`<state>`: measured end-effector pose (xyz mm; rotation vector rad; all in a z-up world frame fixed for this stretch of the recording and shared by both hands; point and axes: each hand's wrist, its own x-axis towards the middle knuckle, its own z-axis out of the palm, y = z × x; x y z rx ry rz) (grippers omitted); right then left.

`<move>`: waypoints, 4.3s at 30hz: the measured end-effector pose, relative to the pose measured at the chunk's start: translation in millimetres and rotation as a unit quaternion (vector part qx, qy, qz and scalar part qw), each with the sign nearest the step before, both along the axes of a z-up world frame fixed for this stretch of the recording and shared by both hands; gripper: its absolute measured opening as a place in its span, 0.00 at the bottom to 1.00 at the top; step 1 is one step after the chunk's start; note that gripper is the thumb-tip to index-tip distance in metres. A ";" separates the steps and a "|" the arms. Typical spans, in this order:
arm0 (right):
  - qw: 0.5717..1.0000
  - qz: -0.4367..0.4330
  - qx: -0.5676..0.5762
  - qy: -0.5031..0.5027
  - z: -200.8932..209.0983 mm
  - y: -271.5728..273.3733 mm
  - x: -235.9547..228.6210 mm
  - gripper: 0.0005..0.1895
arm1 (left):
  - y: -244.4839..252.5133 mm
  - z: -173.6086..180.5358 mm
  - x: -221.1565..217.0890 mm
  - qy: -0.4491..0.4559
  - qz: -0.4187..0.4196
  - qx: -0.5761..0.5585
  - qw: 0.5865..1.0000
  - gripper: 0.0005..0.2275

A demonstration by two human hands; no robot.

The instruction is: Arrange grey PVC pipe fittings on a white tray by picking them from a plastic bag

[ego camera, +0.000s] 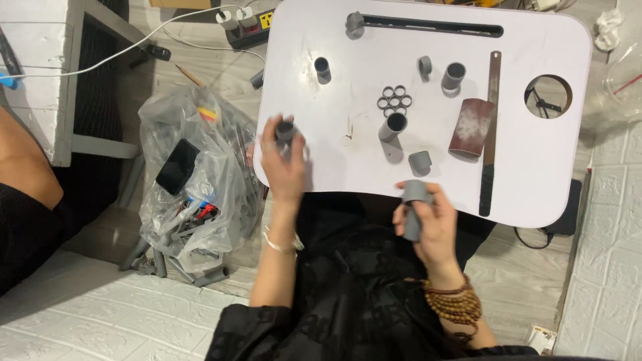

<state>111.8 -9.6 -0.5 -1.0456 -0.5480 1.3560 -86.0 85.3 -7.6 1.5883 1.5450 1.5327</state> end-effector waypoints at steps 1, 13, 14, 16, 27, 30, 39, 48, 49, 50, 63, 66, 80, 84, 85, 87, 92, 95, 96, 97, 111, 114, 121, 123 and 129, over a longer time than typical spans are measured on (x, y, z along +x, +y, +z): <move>0.998 -0.004 0.020 -0.054 7.7 3.7 6.2 0.09 | 14.1 1.3 -10.0 0.002 -0.046 -0.022 0.999 0.17; 0.785 0.137 0.036 -0.603 67.2 67.0 60.3 0.13 | 31.1 20.2 23.0 0.157 -0.203 -0.080 0.963 0.17; 0.785 0.137 0.037 -0.603 64.0 70.6 58.6 0.13 | 34.2 10.7 25.8 0.157 -0.202 -0.080 0.963 0.17; 0.770 0.155 0.066 -0.616 56.8 76.4 54.2 0.15 | 37.4 -8.6 29.8 0.081 -0.208 -0.004 0.975 0.12; 0.454 0.082 0.095 -0.882 23.6 89.5 48.0 0.14 | 32.4 -19.0 32.7 0.144 -0.177 -0.003 0.974 0.26; 0.448 0.108 0.095 -0.882 23.2 88.2 47.2 0.14 | 32.8 -19.7 31.9 0.158 -0.185 -0.001 0.970 0.26; 0.679 0.081 0.172 -0.709 45.5 87.6 60.8 0.11 | 33.0 -16.8 32.6 0.145 -0.203 0.009 0.968 0.19; 0.741 0.052 0.151 -0.652 41.4 80.8 60.7 0.16 | 39.5 -11.8 28.3 0.090 -0.270 -0.016 0.959 0.15; 0.727 0.067 0.114 -0.674 42.2 79.5 62.2 0.18 | 41.3 -14.0 26.7 0.073 -0.285 -0.023 0.956 0.14; 0.728 0.066 0.112 -0.673 43.7 80.2 65.2 0.18 | 48.6 -12.9 25.1 0.073 -0.287 -0.024 0.955 0.14; 0.675 0.136 0.076 -0.721 53.2 73.9 66.8 0.19 | 111.7 31.5 65.4 0.320 -0.399 -0.066 0.857 0.08; 0.757 0.154 0.069 -0.631 63.7 71.0 67.0 0.23 | 109.6 33.8 72.3 0.331 -0.401 -0.108 0.847 0.08; 0.721 0.107 0.164 -0.664 41.3 52.2 53.2 0.20 | 111.8 1.9 72.6 0.426 -0.335 -0.203 0.815 0.06; 0.719 0.098 0.174 -0.666 38.4 50.3 51.5 0.22 | 118.6 4.0 69.5 0.414 -0.323 -0.198 0.828 0.03; 0.725 0.095 0.169 -0.661 38.1 48.2 51.3 0.23 | 120.7 4.0 70.0 0.415 -0.327 -0.188 0.828 0.03; 0.725 0.093 0.171 -0.660 37.5 47.1 51.1 0.25 | 118.8 13.3 64.0 0.393 -0.342 -0.180 0.835 0.03; 0.742 0.078 0.160 -0.646 29.7 41.4 57.8 0.28 | 99.6 59.0 46.1 0.318 -0.382 -0.122 0.859 0.05; 0.759 0.048 0.154 -0.631 18.2 40.6 59.2 0.29 | 82.3 82.3 39.4 0.277 -0.378 -0.055 0.882 0.04; 0.762 0.033 0.169 -0.625 15.0 40.8 58.7 0.29 | 76.5 83.4 39.6 0.241 -0.383 -0.018 0.891 0.05; 0.764 0.019 0.182 -0.619 11.9 39.7 58.1 0.29 | 69.8 84.1 39.6 0.204 -0.389 0.017 0.898 0.07; 0.750 -0.020 0.199 -0.631 -2.8 40.0 57.1 0.30 | 40.7 74.0 47.2 0.295 -0.338 0.014 0.894 0.04; 0.749 -0.023 0.199 -0.632 -3.7 40.2 56.9 0.30 | 39.5 75.9 46.7 0.295 -0.338 0.005 0.894 0.05; 0.753 -0.029 0.189 -0.630 -3.5 38.6 57.1 0.29 | 37.8 79.8 43.2 0.286 -0.335 -0.011 0.898 0.08; 0.753 -0.029 0.189 -0.630 -4.2 38.4 57.1 0.29 | 37.5 79.9 43.1 0.289 -0.335 -0.008 0.897 0.08; 0.750 -0.032 0.180 -0.635 -8.8 37.5 58.4 0.29 | 36.2 80.3 43.1 0.290 -0.336 -0.006 0.896 0.07</move>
